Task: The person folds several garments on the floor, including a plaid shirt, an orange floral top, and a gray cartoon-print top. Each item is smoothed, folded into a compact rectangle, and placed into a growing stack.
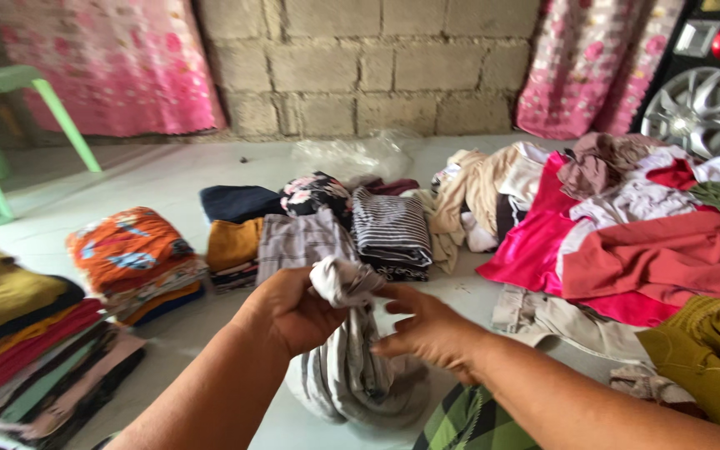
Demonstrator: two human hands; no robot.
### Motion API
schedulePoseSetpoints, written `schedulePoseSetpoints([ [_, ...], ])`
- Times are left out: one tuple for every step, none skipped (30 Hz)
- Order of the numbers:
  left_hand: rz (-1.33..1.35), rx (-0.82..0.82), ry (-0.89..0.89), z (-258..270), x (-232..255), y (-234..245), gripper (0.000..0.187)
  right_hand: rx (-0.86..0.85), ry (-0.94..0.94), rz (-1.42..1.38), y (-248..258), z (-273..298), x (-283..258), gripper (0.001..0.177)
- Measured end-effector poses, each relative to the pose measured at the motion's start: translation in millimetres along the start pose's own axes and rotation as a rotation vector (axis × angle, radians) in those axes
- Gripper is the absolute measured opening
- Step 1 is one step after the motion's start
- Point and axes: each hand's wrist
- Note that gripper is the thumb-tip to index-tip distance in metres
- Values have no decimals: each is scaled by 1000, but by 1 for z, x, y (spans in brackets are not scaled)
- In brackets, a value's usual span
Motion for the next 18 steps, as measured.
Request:
schedulePoseSetpoints([
  [9,-18,5,4,3,-2,27,-46,80,-16,-14,-1,-5,75],
  [18,-36,10,7,6,-3,27,-92,160,-32,-25,-1,-11,70],
  [6,-64,-9,11,10,0,26,-36,69,-46,-33,-2,-16,64],
  [-7,-91,-29,13,16,3,25,20,-22,-58,-38,-3,-20,57],
  [-19,-112,-39,15,21,9,24,79,-121,-74,-44,-6,-23,52],
  [65,-260,88,21,30,17,24,57,-103,-109,-46,-12,-27,46],
  [139,-413,226,27,41,23,24,49,-85,-147,-42,-16,-31,42],
  [213,-563,365,33,47,26,23,41,-67,-185,-39,-21,-34,38],
  [139,-323,148,36,47,28,21,119,-127,-238,-35,-27,-36,34],
  [62,-79,-66,42,47,31,19,196,-188,-292,-30,-34,-39,31],
  [-18,168,-275,47,43,30,17,273,-250,-343,-24,-40,-41,28],
  [-116,211,-302,48,35,26,19,265,-238,-398,-18,-45,-43,29],
  [-214,255,-330,52,25,23,21,254,-226,-454,-13,-52,-46,31],
  [-312,300,-357,56,15,19,23,243,-215,-511,-8,-58,-49,33],
  [-443,330,-381,58,3,14,26,256,-210,-580,-3,-64,-52,32],
  [-573,359,-404,59,-13,11,30,270,-205,-649,2,-69,-56,30],
  [-706,386,-425,59,-27,8,33,285,-199,-719,5,-72,-60,29],
  [-806,428,-482,58,-41,6,37,300,-187,-758,6,-74,-63,27],
])
Point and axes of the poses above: each hand's wrist, its own z-axis away from the middle knuckle, its own y-axis out of the back of the hand, x = y × z, and after that the axes turned 11 degrees about y, right-handed
